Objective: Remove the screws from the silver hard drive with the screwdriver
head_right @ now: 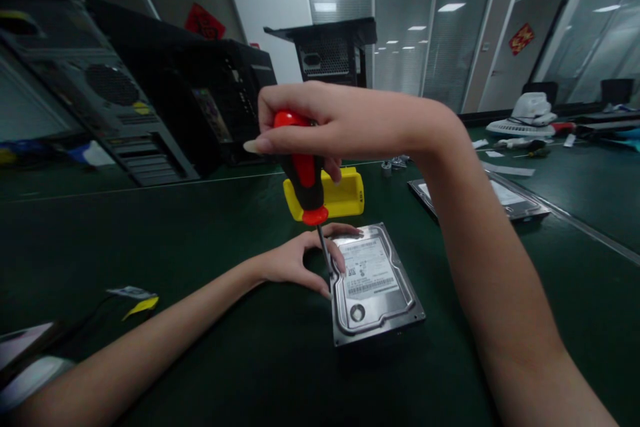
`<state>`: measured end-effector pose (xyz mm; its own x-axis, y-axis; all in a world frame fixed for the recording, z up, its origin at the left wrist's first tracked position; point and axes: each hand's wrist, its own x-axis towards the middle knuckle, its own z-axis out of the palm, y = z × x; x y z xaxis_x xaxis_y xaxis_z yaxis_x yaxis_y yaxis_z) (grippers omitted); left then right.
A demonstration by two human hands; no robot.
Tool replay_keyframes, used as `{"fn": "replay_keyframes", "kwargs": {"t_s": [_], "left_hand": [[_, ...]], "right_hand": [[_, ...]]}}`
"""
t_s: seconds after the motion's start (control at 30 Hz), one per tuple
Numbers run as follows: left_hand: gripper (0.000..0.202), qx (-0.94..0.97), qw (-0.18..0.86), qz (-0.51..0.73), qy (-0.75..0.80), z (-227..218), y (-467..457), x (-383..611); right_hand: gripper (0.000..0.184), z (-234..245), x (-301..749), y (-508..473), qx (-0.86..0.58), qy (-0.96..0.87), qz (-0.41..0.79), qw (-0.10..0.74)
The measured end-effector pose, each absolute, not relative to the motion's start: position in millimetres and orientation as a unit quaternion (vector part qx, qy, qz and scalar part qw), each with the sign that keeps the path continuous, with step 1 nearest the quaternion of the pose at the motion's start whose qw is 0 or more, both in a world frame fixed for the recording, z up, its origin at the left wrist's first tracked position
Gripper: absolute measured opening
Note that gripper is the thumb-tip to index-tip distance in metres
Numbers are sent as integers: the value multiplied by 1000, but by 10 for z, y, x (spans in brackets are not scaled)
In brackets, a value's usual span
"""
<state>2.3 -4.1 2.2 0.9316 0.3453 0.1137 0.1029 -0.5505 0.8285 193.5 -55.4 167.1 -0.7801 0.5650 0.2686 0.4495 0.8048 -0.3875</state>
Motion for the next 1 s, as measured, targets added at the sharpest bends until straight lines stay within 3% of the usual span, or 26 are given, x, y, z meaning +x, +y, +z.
{"fn": "replay_keyframes", "kwargs": {"t_s": [0.77, 1.0], "left_hand": [[33, 878, 440, 127, 136, 36, -36, 4], [33, 880, 438, 130, 129, 25, -19, 8]], "right_hand": [[35, 1654, 1937, -625, -264, -937, 70, 217], [38, 1713, 1957, -584, -360, -910, 102, 177]]}}
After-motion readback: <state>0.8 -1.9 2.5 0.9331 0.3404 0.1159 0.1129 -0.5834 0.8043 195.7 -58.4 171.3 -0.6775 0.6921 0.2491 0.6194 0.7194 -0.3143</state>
